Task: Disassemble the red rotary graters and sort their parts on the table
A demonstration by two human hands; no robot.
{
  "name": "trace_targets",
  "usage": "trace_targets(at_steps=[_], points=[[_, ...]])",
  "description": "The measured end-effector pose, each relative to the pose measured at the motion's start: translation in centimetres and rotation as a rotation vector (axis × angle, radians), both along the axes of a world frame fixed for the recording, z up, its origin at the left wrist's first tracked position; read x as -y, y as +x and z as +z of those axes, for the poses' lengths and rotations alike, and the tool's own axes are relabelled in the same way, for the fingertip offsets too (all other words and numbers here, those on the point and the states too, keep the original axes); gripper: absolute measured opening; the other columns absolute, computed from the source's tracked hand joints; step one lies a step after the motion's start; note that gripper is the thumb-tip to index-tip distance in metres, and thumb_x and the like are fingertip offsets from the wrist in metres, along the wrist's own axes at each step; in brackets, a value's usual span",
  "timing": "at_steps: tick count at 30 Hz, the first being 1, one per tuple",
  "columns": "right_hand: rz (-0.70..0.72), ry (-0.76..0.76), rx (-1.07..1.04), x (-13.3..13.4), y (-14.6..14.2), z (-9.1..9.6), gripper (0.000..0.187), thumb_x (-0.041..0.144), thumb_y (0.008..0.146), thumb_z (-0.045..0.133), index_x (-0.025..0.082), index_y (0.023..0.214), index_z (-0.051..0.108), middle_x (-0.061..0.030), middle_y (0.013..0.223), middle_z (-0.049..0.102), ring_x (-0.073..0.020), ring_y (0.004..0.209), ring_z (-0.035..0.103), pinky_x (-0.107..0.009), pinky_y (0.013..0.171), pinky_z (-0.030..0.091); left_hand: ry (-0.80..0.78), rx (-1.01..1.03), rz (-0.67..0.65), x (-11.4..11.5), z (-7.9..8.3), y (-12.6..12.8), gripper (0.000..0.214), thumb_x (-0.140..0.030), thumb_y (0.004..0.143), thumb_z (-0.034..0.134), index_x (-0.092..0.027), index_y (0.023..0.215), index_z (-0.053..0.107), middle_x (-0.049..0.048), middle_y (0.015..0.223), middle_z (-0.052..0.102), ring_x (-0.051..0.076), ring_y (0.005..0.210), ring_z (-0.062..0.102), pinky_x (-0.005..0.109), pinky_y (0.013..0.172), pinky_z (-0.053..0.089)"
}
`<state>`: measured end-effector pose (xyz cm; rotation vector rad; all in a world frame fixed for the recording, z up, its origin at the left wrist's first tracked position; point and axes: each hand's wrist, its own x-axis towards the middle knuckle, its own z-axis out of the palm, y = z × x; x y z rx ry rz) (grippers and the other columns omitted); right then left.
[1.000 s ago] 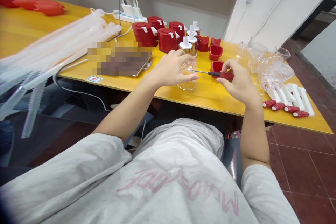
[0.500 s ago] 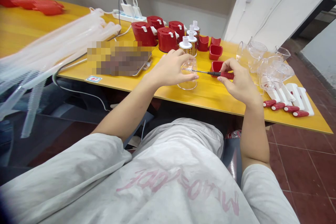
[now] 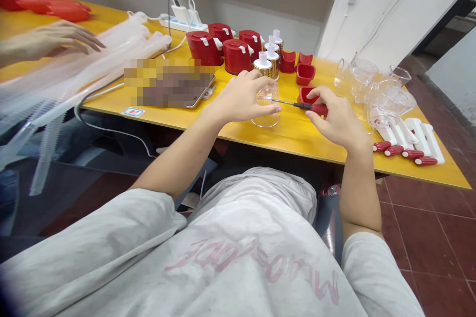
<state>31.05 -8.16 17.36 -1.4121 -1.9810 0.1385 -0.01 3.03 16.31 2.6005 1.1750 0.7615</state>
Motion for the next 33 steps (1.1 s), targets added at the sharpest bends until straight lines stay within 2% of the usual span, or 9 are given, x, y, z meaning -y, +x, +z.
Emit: trace_targets(at_steps=[3, 10, 15, 22, 29, 33], points=[[0.015, -0.020, 0.021, 0.07, 0.06, 0.21, 0.033, 0.049, 0.107, 0.092, 0.036, 0.134, 0.080, -0.0053, 0.100, 0.089, -0.0360, 0.094, 0.083, -0.059, 0.099, 0.072, -0.004, -0.009, -0.001, 0.00, 0.03, 0.01, 0.069, -0.060, 0.103, 0.095, -0.029, 0.164, 0.085, 0.0199, 0.165, 0.079, 0.053, 0.154, 0.071, 0.074, 0.137, 0.055], [0.008, 0.011, 0.027, -0.42, 0.16, -0.42, 0.036, 0.054, 0.109, 0.093, 0.033, 0.137, 0.087, -0.0085, 0.113, 0.091, -0.0352, 0.101, 0.084, -0.058, 0.104, 0.072, -0.001, -0.002, -0.001, -0.17, -0.14, 0.01, 0.068, -0.061, 0.104, 0.095, -0.030, 0.164, 0.084, 0.0194, 0.166, 0.078, 0.053, 0.155, 0.071, 0.074, 0.140, 0.054], [0.003, 0.000, 0.020, -0.72, 0.22, -0.63, 0.028, 0.054, 0.118, 0.079, 0.034, 0.132, 0.092, -0.0104, 0.114, 0.094, -0.0377, 0.104, 0.086, -0.061, 0.106, 0.074, 0.006, 0.002, -0.001, -0.12, -0.09, 0.03, 0.067, -0.061, 0.103, 0.096, -0.031, 0.162, 0.085, 0.0184, 0.165, 0.079, 0.053, 0.155, 0.072, 0.074, 0.138, 0.056], [0.020, 0.065, -0.028, -0.69, 0.44, -0.71, 0.024, 0.045, 0.106, 0.092, 0.036, 0.129, 0.093, -0.0115, 0.128, 0.094, -0.0431, 0.119, 0.087, -0.070, 0.113, 0.076, 0.004, -0.003, -0.001, -0.21, -0.08, 0.02, 0.067, -0.060, 0.103, 0.095, -0.030, 0.162, 0.085, 0.0194, 0.164, 0.080, 0.054, 0.154, 0.072, 0.074, 0.137, 0.055], [0.042, 0.060, 0.000, -0.52, 0.11, -0.27, 0.025, 0.036, 0.106, 0.093, 0.037, 0.131, 0.094, -0.0115, 0.127, 0.091, -0.0403, 0.116, 0.086, -0.066, 0.113, 0.074, 0.003, -0.012, 0.005, 0.02, 0.11, 0.11, 0.067, -0.057, 0.103, 0.095, -0.028, 0.162, 0.085, 0.0205, 0.166, 0.079, 0.053, 0.154, 0.072, 0.074, 0.137, 0.056], [0.039, 0.028, 0.027, -0.60, 0.10, -0.33, 0.028, 0.043, 0.109, 0.091, 0.035, 0.136, 0.096, -0.0124, 0.130, 0.095, -0.0402, 0.114, 0.087, -0.065, 0.110, 0.074, -0.005, -0.003, 0.005, 0.12, 0.12, 0.11, 0.066, -0.056, 0.103, 0.096, -0.029, 0.163, 0.085, 0.0196, 0.166, 0.079, 0.054, 0.156, 0.072, 0.074, 0.138, 0.056]])
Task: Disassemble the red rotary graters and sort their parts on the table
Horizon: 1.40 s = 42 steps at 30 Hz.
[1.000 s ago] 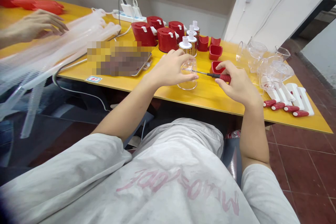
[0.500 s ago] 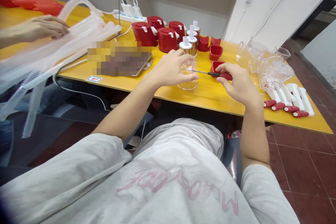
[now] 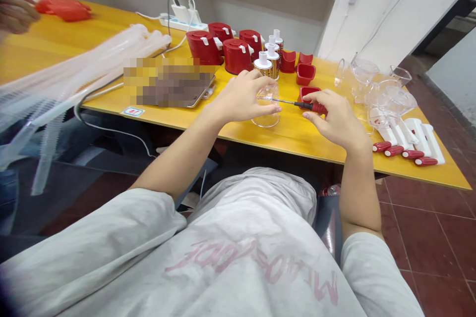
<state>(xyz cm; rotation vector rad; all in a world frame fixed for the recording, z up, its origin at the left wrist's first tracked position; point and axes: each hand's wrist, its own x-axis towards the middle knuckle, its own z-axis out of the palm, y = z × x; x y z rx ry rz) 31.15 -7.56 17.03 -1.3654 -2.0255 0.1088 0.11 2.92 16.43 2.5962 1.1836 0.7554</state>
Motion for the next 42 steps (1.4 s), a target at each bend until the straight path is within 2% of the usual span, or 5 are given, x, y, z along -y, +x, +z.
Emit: trace_targets(at_steps=[5, 12, 22, 28, 42], points=[[0.004, -0.031, 0.003, -0.26, 0.18, -0.31, 0.031, 0.050, 0.118, 0.078, 0.035, 0.137, 0.097, -0.0117, 0.137, 0.098, -0.0424, 0.124, 0.089, -0.068, 0.118, 0.073, 0.011, 0.005, 0.003, -0.18, -0.20, -0.04, 0.066, -0.060, 0.103, 0.097, -0.032, 0.162, 0.085, 0.0180, 0.165, 0.079, 0.053, 0.156, 0.072, 0.074, 0.138, 0.056], [0.027, -0.001, -0.009, 0.08, 0.29, 0.02, 0.026, 0.039, 0.105, 0.092, 0.036, 0.131, 0.096, -0.0120, 0.130, 0.095, -0.0426, 0.117, 0.087, -0.069, 0.112, 0.075, -0.006, -0.020, 0.004, -0.03, 0.06, 0.00, 0.069, -0.058, 0.104, 0.097, -0.029, 0.165, 0.084, 0.0204, 0.168, 0.078, 0.055, 0.157, 0.071, 0.074, 0.138, 0.055], [0.038, -0.011, 0.011, 0.20, -0.26, 0.27, 0.021, 0.040, 0.106, 0.092, 0.037, 0.127, 0.092, -0.0108, 0.132, 0.094, -0.0423, 0.123, 0.087, -0.068, 0.116, 0.074, 0.003, 0.006, -0.003, -0.18, -0.16, -0.04, 0.066, -0.060, 0.104, 0.097, -0.031, 0.162, 0.085, 0.0189, 0.164, 0.079, 0.054, 0.156, 0.071, 0.074, 0.138, 0.056], [0.041, -0.013, 0.040, 0.21, 0.10, 0.12, 0.027, 0.035, 0.109, 0.084, 0.034, 0.133, 0.096, -0.0091, 0.130, 0.099, -0.0392, 0.111, 0.090, -0.063, 0.107, 0.076, 0.011, 0.004, -0.008, -0.32, -0.32, -0.04, 0.069, -0.062, 0.104, 0.096, -0.030, 0.164, 0.085, 0.0195, 0.166, 0.079, 0.054, 0.155, 0.071, 0.075, 0.138, 0.055], [0.132, 0.034, 0.015, 0.15, 0.41, -0.05, 0.028, 0.036, 0.107, 0.093, 0.038, 0.134, 0.094, -0.0083, 0.136, 0.097, -0.0417, 0.126, 0.091, -0.067, 0.118, 0.076, 0.021, 0.001, -0.003, -0.33, -0.39, 0.01, 0.068, -0.062, 0.105, 0.096, -0.030, 0.164, 0.085, 0.0190, 0.164, 0.079, 0.053, 0.154, 0.072, 0.072, 0.137, 0.055]])
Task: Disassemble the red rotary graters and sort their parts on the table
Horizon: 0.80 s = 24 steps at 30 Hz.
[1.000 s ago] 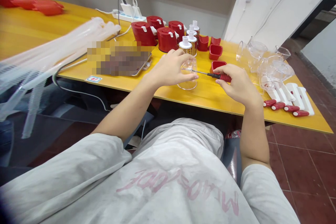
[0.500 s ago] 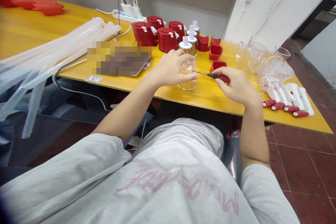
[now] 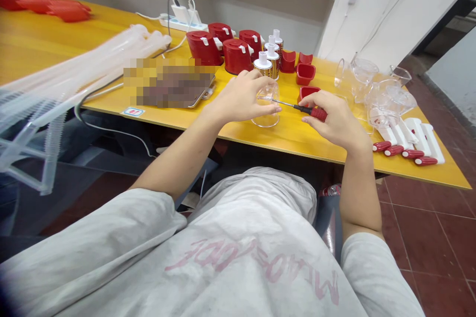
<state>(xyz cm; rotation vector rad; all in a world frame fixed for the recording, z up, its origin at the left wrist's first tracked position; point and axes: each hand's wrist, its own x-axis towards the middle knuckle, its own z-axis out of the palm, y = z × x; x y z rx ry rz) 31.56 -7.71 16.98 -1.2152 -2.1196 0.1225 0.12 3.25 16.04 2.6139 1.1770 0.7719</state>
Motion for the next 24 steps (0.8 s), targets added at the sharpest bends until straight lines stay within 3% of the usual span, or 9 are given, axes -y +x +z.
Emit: trace_targets(at_steps=[5, 8, 13, 24], points=[[-0.071, -0.032, -0.027, -0.15, -0.05, -0.48, 0.029, 0.040, 0.115, 0.083, 0.033, 0.141, 0.095, -0.0101, 0.134, 0.098, -0.0383, 0.117, 0.091, -0.060, 0.108, 0.078, -0.009, -0.008, 0.003, 0.00, 0.06, -0.01, 0.070, -0.061, 0.105, 0.096, -0.029, 0.165, 0.084, 0.0197, 0.166, 0.078, 0.054, 0.155, 0.071, 0.073, 0.138, 0.055], [-0.079, 0.002, -0.019, -0.27, -0.02, -0.49, 0.027, 0.036, 0.113, 0.083, 0.033, 0.137, 0.096, -0.0105, 0.132, 0.098, -0.0378, 0.112, 0.090, -0.061, 0.105, 0.078, -0.012, 0.000, -0.004, -0.07, 0.01, -0.04, 0.069, -0.061, 0.105, 0.096, -0.030, 0.165, 0.084, 0.0192, 0.166, 0.078, 0.054, 0.156, 0.071, 0.074, 0.138, 0.054], [-0.044, 0.044, 0.000, -0.16, -0.09, -0.08, 0.027, 0.030, 0.107, 0.090, 0.035, 0.132, 0.095, -0.0110, 0.129, 0.095, -0.0395, 0.116, 0.089, -0.062, 0.105, 0.078, -0.004, -0.003, -0.003, -0.15, -0.04, -0.08, 0.068, -0.061, 0.104, 0.096, -0.030, 0.164, 0.084, 0.0191, 0.166, 0.078, 0.054, 0.155, 0.071, 0.074, 0.138, 0.055], [-0.072, 0.048, 0.088, -0.26, -0.48, -0.37, 0.022, 0.030, 0.111, 0.084, 0.032, 0.129, 0.096, -0.0112, 0.124, 0.094, -0.0383, 0.111, 0.088, -0.062, 0.110, 0.074, -0.007, -0.007, -0.001, 0.15, 0.23, 0.05, 0.067, -0.059, 0.104, 0.096, -0.028, 0.163, 0.085, 0.0194, 0.165, 0.079, 0.054, 0.154, 0.072, 0.074, 0.136, 0.056]])
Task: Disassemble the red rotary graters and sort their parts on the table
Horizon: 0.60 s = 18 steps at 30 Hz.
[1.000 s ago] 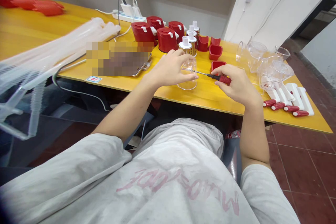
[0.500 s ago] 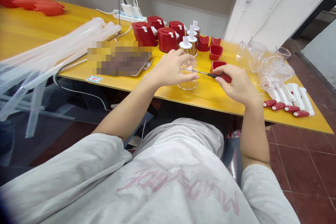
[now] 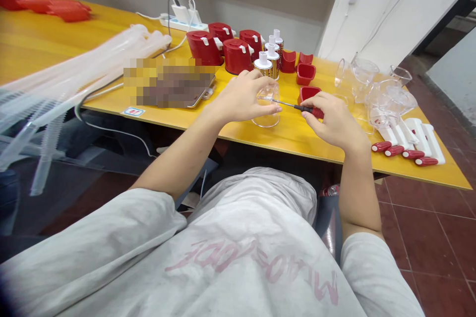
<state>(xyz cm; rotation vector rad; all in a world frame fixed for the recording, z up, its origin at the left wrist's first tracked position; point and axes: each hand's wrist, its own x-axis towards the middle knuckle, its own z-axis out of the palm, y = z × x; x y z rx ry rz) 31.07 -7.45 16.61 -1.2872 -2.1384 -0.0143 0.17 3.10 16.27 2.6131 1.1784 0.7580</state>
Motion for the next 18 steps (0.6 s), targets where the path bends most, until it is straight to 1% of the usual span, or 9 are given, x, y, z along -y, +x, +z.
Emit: trace_targets(at_steps=[4, 6, 8, 13, 16, 18], points=[[0.032, -0.049, -0.002, 0.02, 0.25, 0.11, 0.035, 0.023, 0.106, 0.081, 0.033, 0.136, 0.097, -0.0096, 0.131, 0.096, -0.0390, 0.117, 0.090, -0.062, 0.112, 0.074, -0.011, -0.003, 0.002, 0.00, 0.05, -0.01, 0.068, -0.059, 0.104, 0.096, -0.029, 0.164, 0.084, 0.0191, 0.166, 0.078, 0.054, 0.156, 0.071, 0.073, 0.137, 0.055], [0.041, -0.048, 0.003, 0.10, 0.40, 0.28, 0.042, 0.021, 0.104, 0.081, 0.034, 0.140, 0.097, -0.0100, 0.135, 0.096, -0.0397, 0.122, 0.090, -0.063, 0.115, 0.074, -0.017, -0.001, 0.001, 0.00, 0.09, -0.03, 0.069, -0.058, 0.104, 0.097, -0.029, 0.165, 0.084, 0.0193, 0.167, 0.078, 0.054, 0.157, 0.070, 0.073, 0.138, 0.055], [0.037, -0.033, 0.007, 0.21, 0.51, 0.49, 0.044, 0.020, 0.103, 0.081, 0.034, 0.141, 0.097, -0.0104, 0.135, 0.095, -0.0397, 0.123, 0.090, -0.063, 0.118, 0.074, -0.019, -0.001, -0.002, 0.00, 0.10, -0.06, 0.069, -0.059, 0.104, 0.096, -0.029, 0.165, 0.084, 0.0191, 0.167, 0.078, 0.054, 0.157, 0.070, 0.073, 0.138, 0.054], [0.025, -0.030, -0.009, 0.39, 0.50, 0.80, 0.037, 0.026, 0.105, 0.085, 0.039, 0.137, 0.097, -0.0076, 0.134, 0.096, -0.0400, 0.122, 0.091, -0.066, 0.121, 0.075, -0.015, 0.007, -0.003, -0.08, 0.00, -0.12, 0.068, -0.061, 0.104, 0.096, -0.030, 0.163, 0.085, 0.0191, 0.165, 0.079, 0.054, 0.155, 0.071, 0.074, 0.137, 0.055], [0.023, -0.069, -0.028, 0.46, 0.30, 0.78, 0.031, 0.033, 0.107, 0.087, 0.041, 0.136, 0.096, -0.0056, 0.131, 0.097, -0.0410, 0.121, 0.090, -0.067, 0.118, 0.076, -0.009, 0.016, -0.005, -0.15, -0.07, -0.13, 0.066, -0.062, 0.103, 0.096, -0.031, 0.161, 0.085, 0.0185, 0.164, 0.080, 0.054, 0.154, 0.072, 0.074, 0.137, 0.056], [0.015, -0.082, -0.047, 0.52, 0.12, 0.72, 0.028, 0.039, 0.110, 0.087, 0.040, 0.137, 0.095, -0.0056, 0.128, 0.098, -0.0408, 0.118, 0.090, -0.066, 0.114, 0.077, -0.004, 0.017, -0.007, -0.12, -0.03, -0.11, 0.066, -0.063, 0.103, 0.096, -0.032, 0.160, 0.086, 0.0181, 0.164, 0.080, 0.054, 0.154, 0.072, 0.074, 0.136, 0.056]])
